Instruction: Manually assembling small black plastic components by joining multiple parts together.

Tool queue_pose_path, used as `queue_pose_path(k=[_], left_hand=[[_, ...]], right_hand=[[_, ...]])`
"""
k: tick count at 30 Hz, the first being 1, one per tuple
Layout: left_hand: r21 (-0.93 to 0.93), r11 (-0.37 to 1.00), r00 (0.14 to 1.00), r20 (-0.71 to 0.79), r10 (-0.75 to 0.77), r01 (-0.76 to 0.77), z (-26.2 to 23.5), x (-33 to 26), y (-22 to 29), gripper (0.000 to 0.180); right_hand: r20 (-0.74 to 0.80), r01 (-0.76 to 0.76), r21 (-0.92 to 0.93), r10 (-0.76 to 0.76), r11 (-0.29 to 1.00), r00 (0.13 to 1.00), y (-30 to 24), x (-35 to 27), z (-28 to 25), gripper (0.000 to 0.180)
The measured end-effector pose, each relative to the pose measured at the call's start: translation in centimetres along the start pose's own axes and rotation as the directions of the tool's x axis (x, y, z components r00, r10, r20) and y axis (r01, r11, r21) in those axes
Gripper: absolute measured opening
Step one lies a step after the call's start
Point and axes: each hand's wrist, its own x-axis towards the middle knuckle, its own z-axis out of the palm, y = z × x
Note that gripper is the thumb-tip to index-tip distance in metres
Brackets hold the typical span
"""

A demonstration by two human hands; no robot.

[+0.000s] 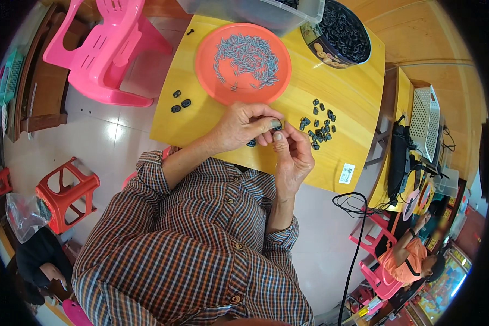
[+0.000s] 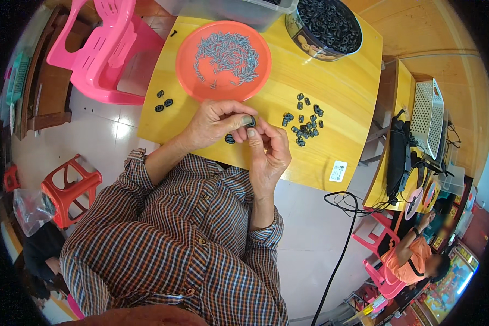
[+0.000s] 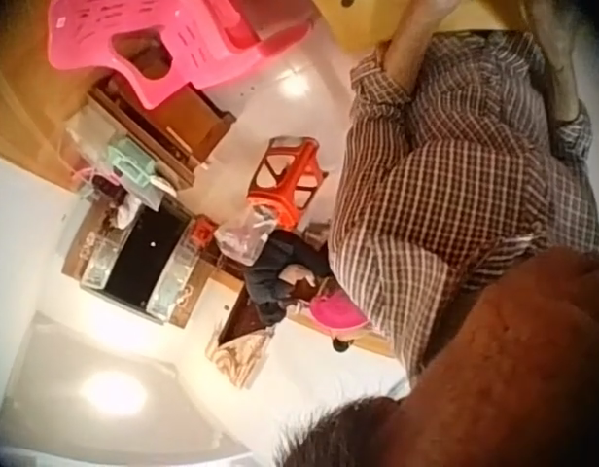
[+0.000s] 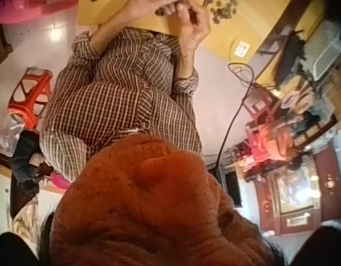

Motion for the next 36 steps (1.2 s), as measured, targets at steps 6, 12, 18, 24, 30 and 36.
queue_pose_path(k=[6, 12, 18, 24, 30, 36], left_hand=[[0.044, 0.998, 0.999, 0.001, 0.052, -0.052, -0.1, -0.4, 0.0, 0.02], [0.252, 0.958, 0.99, 0.007, 0.14, -0.137, 0.2, -0.7, 0.0, 0.023], [0.261, 0.95, 0.985, 0.042, 0.167, -0.172, 0.5, -0.8, 0.3, 0.024], [-0.134, 0.986, 0.994, -0.014, -0.107, 0.104, 0.8, -1.7, 0.4, 0.028], [-0.176, 0.884, 0.901, 0.106, -0.42, 0.433, -0.7, -6.0, -0.4, 0.028], [-0.102, 0.805, 0.802, 0.22, -0.555, 0.584, -1.6, -9.0, -0.9, 0.028]], right_hand=[[-0.022, -0.035, -0.092, 0.034, 0.995, 0.999, -1.0, -0.2, 0.6, 0.019], [0.031, 0.097, -0.194, -0.093, 0.976, 0.995, -0.7, -0.4, 0.2, 0.016], [-0.005, -0.051, 0.067, 0.052, 0.996, 0.999, -0.1, -0.6, 0.0, 0.014], [0.043, 0.061, -0.163, -0.055, 0.985, 0.998, -0.5, -1.0, -0.3, 0.015], [0.262, 0.027, -0.172, 0.019, 0.985, 0.965, -1.9, -2.5, -1.1, 0.018], [0.125, 0.158, -0.364, -0.12, 0.918, 0.985, 0.2, -2.0, -1.7, 0.019]])
